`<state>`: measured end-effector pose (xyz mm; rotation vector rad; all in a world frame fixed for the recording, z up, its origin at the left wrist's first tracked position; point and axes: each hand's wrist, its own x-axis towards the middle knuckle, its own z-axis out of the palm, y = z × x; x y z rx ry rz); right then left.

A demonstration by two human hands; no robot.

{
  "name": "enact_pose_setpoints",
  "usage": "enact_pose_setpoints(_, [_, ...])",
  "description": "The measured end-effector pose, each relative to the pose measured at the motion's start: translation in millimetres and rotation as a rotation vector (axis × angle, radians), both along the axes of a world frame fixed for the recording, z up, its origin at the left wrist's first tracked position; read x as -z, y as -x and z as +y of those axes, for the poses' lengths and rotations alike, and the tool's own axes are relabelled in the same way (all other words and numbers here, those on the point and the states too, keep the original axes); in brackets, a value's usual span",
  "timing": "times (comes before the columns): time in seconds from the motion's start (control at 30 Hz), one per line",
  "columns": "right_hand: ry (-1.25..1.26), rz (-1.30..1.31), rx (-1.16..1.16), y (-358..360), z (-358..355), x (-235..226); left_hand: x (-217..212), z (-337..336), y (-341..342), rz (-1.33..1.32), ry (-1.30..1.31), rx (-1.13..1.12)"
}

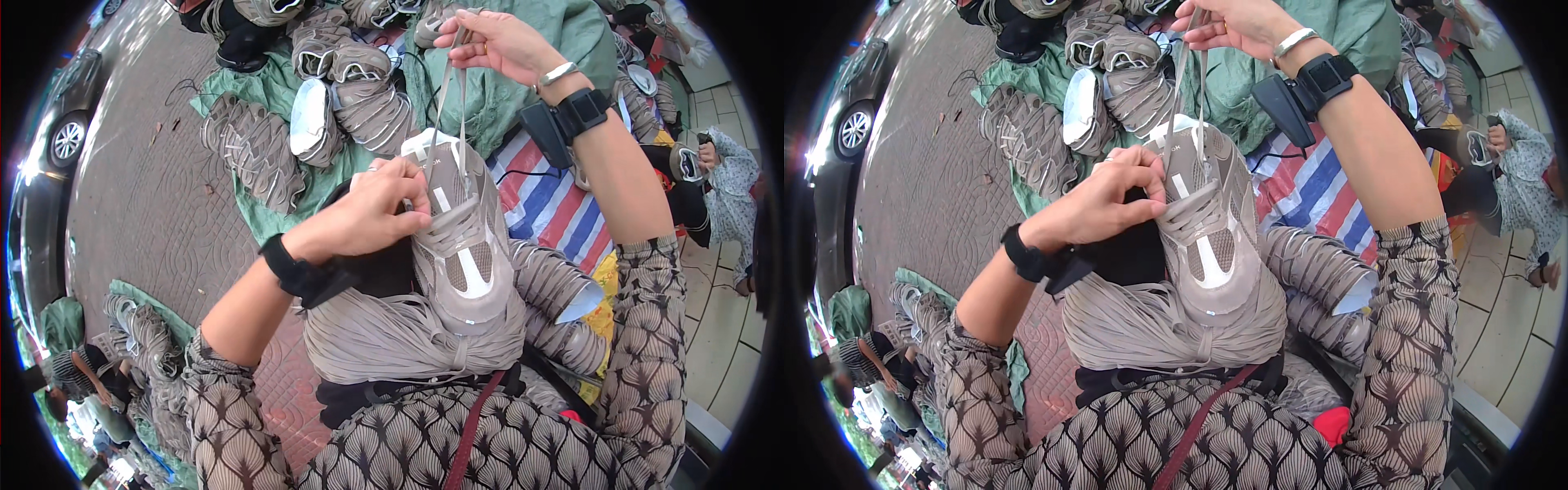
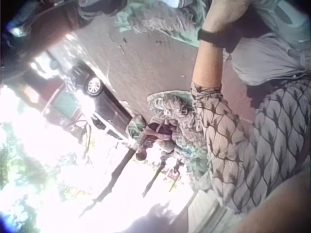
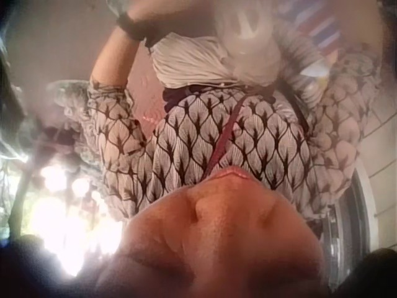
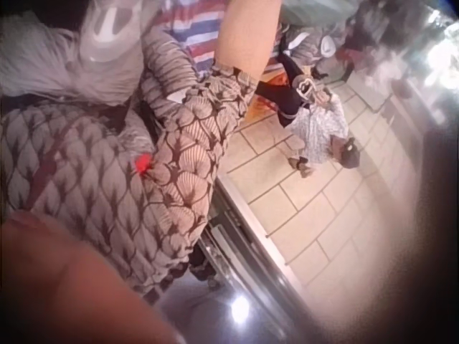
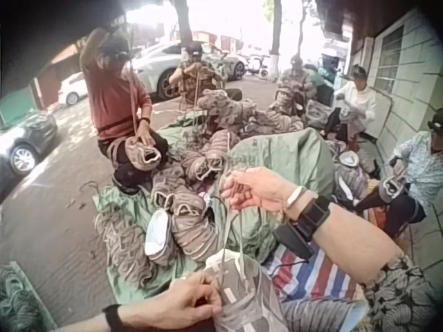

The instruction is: The person sits on a sidewalk and laces a beige Reebok sneaker. They thread the laces through the eyelets, pull them tight, and tie a knot. The person repeats this process on multiple shoes, handling them one at a time.

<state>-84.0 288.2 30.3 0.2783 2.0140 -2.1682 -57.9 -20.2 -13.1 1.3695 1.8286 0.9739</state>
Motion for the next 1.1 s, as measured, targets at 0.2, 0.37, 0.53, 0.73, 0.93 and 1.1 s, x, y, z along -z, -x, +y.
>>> enact_pose_setpoints(0.2, [-0.056,-0.001,0.018,-10,8,16,-19,6,-4,0.199,0.149,0.063])
enact_pose_setpoints(0.37, [-0.032,0.019,0.074,-6,-1,12,-11,-1,-4,0.37,0.046,0.027])
enact_pose_setpoints(0.53, [-0.199,0.134,0.115,9,-14,9,-1,-4,0,0.337,-0.022,-0.032])
enact_pose_setpoints(0.73, [-0.434,0.148,0.143,19,-31,5,-8,12,-22,0.408,-0.18,-0.135])
enact_pose_setpoints(0.93, [-0.594,0.326,-0.051,25,-30,13,-1,47,-28,0.183,-0.139,-0.117])
enact_pose_setpoints(1.1, [-0.777,0.582,-0.199,31,-26,9,-4,43,-12,0.402,-0.319,-0.531])
